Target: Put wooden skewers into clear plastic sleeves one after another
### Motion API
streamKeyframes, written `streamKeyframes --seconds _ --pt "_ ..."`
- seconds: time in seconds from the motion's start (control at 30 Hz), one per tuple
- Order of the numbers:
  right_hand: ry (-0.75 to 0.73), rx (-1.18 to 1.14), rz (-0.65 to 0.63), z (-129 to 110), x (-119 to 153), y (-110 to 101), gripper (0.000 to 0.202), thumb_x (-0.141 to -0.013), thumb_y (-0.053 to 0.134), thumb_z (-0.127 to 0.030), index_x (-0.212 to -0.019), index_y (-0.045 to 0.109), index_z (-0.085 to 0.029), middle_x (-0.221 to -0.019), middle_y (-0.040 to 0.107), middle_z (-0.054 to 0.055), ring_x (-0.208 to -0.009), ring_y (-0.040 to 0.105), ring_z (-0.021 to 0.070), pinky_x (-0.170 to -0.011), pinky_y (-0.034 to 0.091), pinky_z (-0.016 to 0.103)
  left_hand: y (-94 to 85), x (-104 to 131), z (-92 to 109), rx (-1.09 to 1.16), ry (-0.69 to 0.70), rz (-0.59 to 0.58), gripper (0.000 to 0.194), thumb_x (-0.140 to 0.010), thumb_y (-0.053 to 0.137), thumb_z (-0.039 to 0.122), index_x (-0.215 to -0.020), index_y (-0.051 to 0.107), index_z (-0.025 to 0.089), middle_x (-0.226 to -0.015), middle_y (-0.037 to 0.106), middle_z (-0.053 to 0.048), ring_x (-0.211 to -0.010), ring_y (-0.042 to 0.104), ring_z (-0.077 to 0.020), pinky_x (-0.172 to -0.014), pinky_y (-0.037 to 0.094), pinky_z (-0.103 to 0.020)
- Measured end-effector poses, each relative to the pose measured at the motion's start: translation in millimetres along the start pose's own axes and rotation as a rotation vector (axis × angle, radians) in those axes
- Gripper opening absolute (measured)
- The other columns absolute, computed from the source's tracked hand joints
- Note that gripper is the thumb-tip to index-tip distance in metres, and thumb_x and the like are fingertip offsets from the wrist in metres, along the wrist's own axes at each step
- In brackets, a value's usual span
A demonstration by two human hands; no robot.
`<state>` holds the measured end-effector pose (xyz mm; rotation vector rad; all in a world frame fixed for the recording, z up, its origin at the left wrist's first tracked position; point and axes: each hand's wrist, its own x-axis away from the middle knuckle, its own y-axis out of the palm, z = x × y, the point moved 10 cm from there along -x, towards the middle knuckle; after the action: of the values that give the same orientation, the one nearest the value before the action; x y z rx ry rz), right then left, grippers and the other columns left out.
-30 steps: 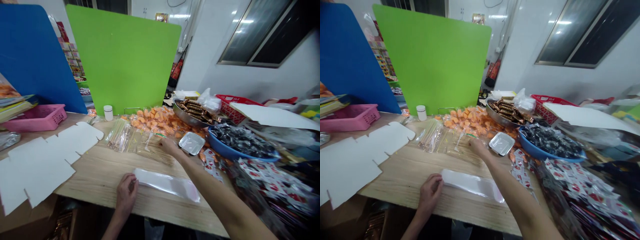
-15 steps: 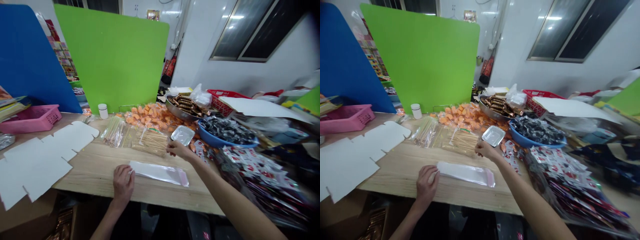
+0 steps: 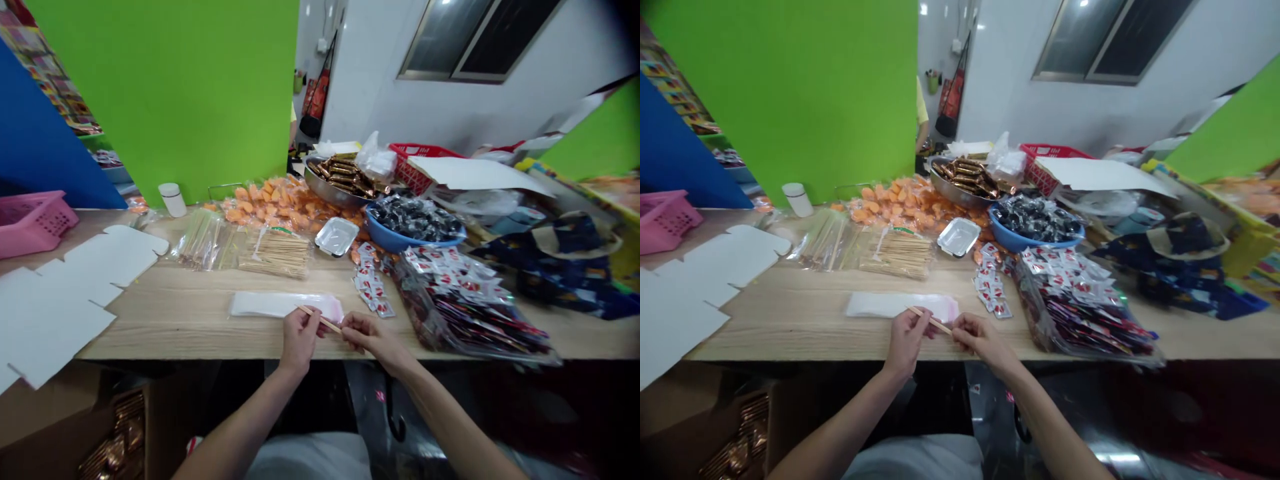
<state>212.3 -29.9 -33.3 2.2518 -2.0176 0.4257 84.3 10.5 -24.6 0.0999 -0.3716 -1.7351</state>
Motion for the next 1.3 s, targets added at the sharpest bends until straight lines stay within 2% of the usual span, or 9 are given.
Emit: streamKeyframes --seconds 0.13,0.23,0.33,0.5,0.87,1.07,1.13,1.2,1.3 --pt "-0.091 0.183 0.136 2.3 4.3 -29.6 0.03 -0.074 0.058 -0.046 -0.064 0.05 -0.018 -0.055 0.046 -0.004 -0.049 0.041 0.0095 -0.047 0.032 0.022 9.1 20.1 -4.9 -0.302 0.061 -0.112 0.024 -0.081 0.051 0.036 -0.082 0.061 0.014 -0.07 0.066 -0.005 -0.062 0.062 -0.0159 -0.053 0.047 -0.025" --pt "-0.143 0.498 0.286 -16.3 8.8 -63.9 0.026 -0.075 0.054 -0.039 -0.06 0.05 -0.019 -0.055 0.048 -0.002 -0.052 0.044 0.0123 -0.051 0.033 0.024 34.0 39.5 11.0 -0.78 0.373 -0.274 0.018 -0.078 0.054 0.027 -0.087 0.063 0.015 -0.089 0.067 -0.011 -0.085 0.062 -0.0239 -0.075 0.05 -0.038" --pt "-0.122 0.82 0.357 -33.8 13.5 -85.3 0.022 -0.076 0.053 -0.034 -0.059 0.05 -0.02 -0.055 0.052 0.0 -0.055 0.047 0.0142 -0.054 0.032 0.025 57.2 54.9 11.8 -1.175 0.658 -0.369 0.034 -0.073 0.06 0.026 -0.104 0.06 0.012 -0.121 0.055 -0.019 -0.117 0.045 -0.0355 -0.095 0.037 -0.052" --pt "-0.033 1.054 0.376 -36.0 14.1 -95.0 0.017 -0.075 0.052 -0.03 -0.061 0.053 -0.02 -0.058 0.059 0.002 -0.056 0.052 0.0153 -0.054 0.03 0.025 63.6 48.3 -7.3 -1.488 0.724 -0.388 0.057 -0.076 0.058 0.035 -0.123 0.047 0.005 -0.131 0.044 -0.025 -0.125 0.036 -0.038 -0.102 0.027 -0.055" --pt "-0.171 0.894 0.322 -39.0 -22.8 -55.6 0.019 -0.075 0.052 -0.026 -0.058 0.056 -0.018 -0.055 0.059 0.001 -0.054 0.053 0.0138 -0.052 0.033 0.023 62.6 48.6 -11.7 -1.556 0.813 -0.389 0.053 -0.082 0.048 0.044 -0.118 0.051 0.006 -0.128 0.048 -0.021 -0.123 0.038 -0.0338 -0.106 0.019 -0.052" --pt "-0.264 0.834 0.26 -49.6 -46.3 -6.5 0.028 -0.08 0.051 -0.031 -0.102 0.064 -0.02 -0.067 0.067 0.002 -0.063 0.061 0.0164 -0.06 0.04 0.024 64.6 55.4 -10.6 -1.497 0.835 -0.379 0.053 -0.08 0.051 0.043 -0.117 0.051 0.006 -0.129 0.047 -0.021 -0.128 0.03 -0.0349 -0.104 0.018 -0.053" --pt "-0.274 0.9 0.246 -52.7 -50.1 4.7 0.024 -0.08 0.051 -0.03 -0.094 0.067 -0.019 -0.072 0.068 0.004 -0.067 0.062 0.0177 -0.062 0.04 0.025 60.8 57.0 0.4 -1.431 0.845 -0.368 0.049 -0.078 0.054 0.044 -0.113 0.054 0.009 -0.124 0.051 -0.018 -0.125 0.033 -0.0334 -0.104 0.019 -0.052" --pt "-0.279 0.968 0.231 -54.4 -51.6 11.0 0.021 -0.081 0.049 -0.029 -0.077 0.067 -0.018 -0.073 0.068 0.006 -0.068 0.062 0.0186 -0.061 0.038 0.026 43.5 51.4 24.3 -1.349 0.837 -0.264 0.034 -0.079 0.053 0.04 -0.1 0.06 0.015 -0.11 0.059 -0.012 -0.114 0.043 -0.0293 -0.103 0.02 -0.05" --pt "-0.291 1.004 0.219 -54.7 -51.2 12.9 0.023 -0.083 0.048 -0.029 -0.071 0.065 -0.018 -0.07 0.067 0.006 -0.064 0.06 0.0183 -0.058 0.035 0.026 -16.1 26.4 68.4 -1.349 0.694 0.101 0.014 -0.081 0.05 0.026 -0.078 0.062 0.018 -0.086 0.06 -0.008 -0.094 0.048 -0.0242 -0.094 0.028 -0.046"
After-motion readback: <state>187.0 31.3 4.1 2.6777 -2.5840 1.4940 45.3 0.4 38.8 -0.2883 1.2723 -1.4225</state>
